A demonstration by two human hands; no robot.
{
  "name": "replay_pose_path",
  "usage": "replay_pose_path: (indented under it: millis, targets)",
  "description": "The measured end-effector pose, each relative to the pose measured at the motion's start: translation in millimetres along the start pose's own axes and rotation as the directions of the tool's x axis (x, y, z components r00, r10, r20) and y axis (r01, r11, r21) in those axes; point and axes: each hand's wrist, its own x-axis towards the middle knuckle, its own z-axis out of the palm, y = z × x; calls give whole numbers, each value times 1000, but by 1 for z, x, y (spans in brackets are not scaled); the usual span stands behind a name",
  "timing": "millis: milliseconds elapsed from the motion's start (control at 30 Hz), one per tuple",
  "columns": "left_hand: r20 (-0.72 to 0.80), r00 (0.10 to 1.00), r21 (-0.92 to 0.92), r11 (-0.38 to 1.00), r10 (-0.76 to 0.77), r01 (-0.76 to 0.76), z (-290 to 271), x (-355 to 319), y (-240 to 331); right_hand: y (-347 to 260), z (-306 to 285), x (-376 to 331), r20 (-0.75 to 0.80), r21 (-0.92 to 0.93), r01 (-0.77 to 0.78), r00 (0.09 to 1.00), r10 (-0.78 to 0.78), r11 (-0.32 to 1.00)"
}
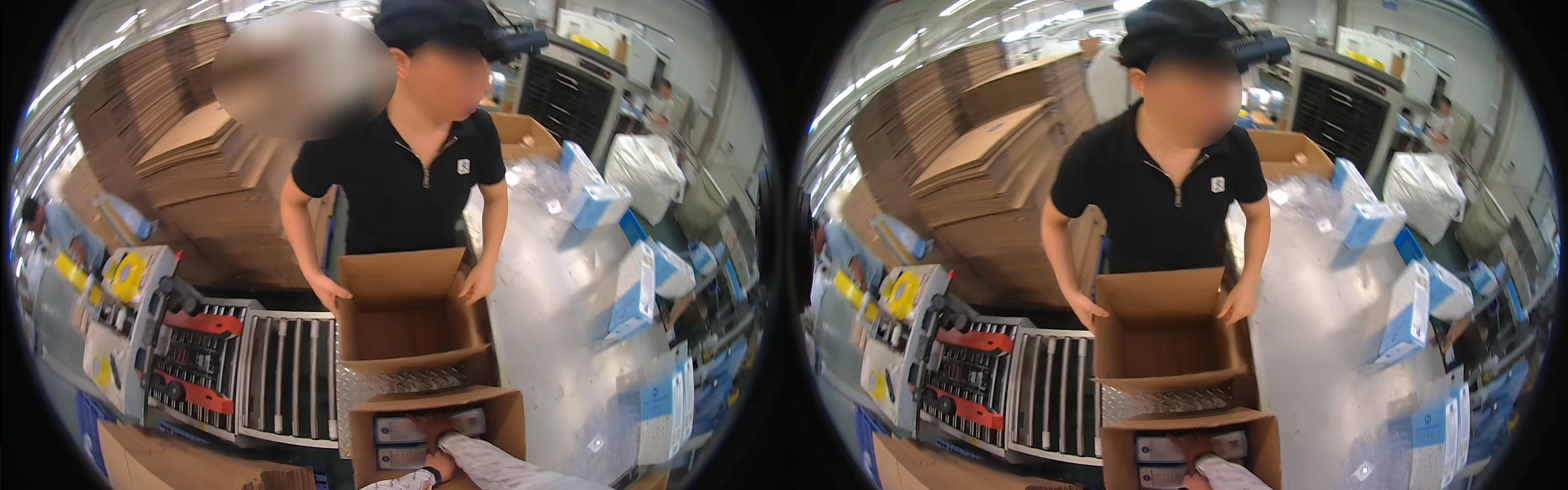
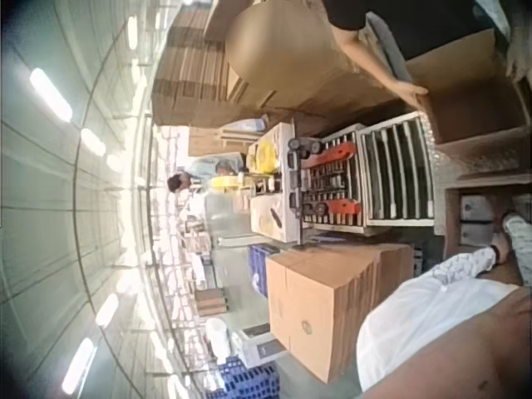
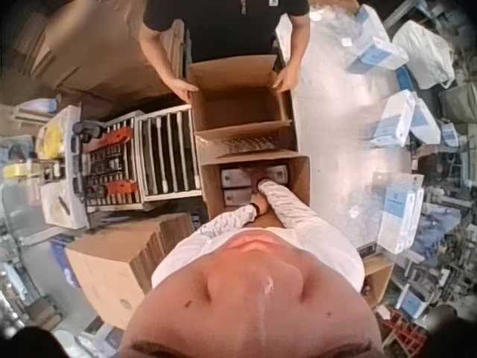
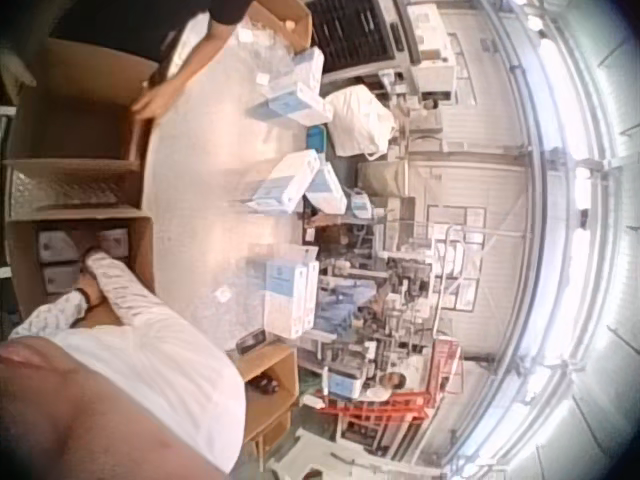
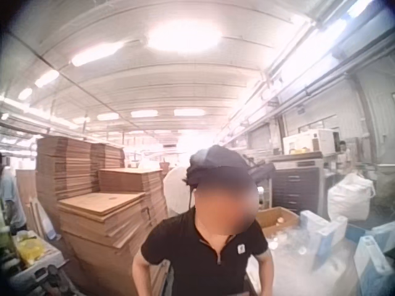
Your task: The person places product boxes into larger cardboard cartons by hand, folds the flaps of the filled cartons, and slides them onto a conveyor machine.
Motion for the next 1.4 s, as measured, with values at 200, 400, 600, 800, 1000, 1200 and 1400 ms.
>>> replay_pose_path:
  millis: [200, 400, 600, 800, 1000, 1200, 1400]
  targets:
    - [5, 999, -327, 944, -43, 42, -68, -40, -6, 29, -99, -33, -106, 740, 345, 907, -407, 578]
    - [-391, 892, -607, 792, -229, -63, -165, -79, -35, 338, -243, -270, -779, 618, 277, 341, 526, 736]
    - [-571, 743, -437, 895, -350, 86, -180, -108, -3, 582, -210, -373, -523, 769, -571, -302, 797, 288]
    - [-599, 797, -99, 995, -74, 18, -233, -123, 68, 624, -247, -400, -199, 362, -875, 264, 944, 321]
    - [-501, 778, 364, 908, 379, -208, -354, -42, 136, 634, -239, -363, -457, 492, -611, 424, 782, 620]
    - [-490, 594, 644, 724, 639, -248, -412, 97, 239, 558, -226, -334, -550, 396, -201, 730, 406, 896]
    - [-306, 930, 310, 945, 205, -107, -404, 150, 317, 610, -246, -309, -875, 109, -569, 334, 351, 815]
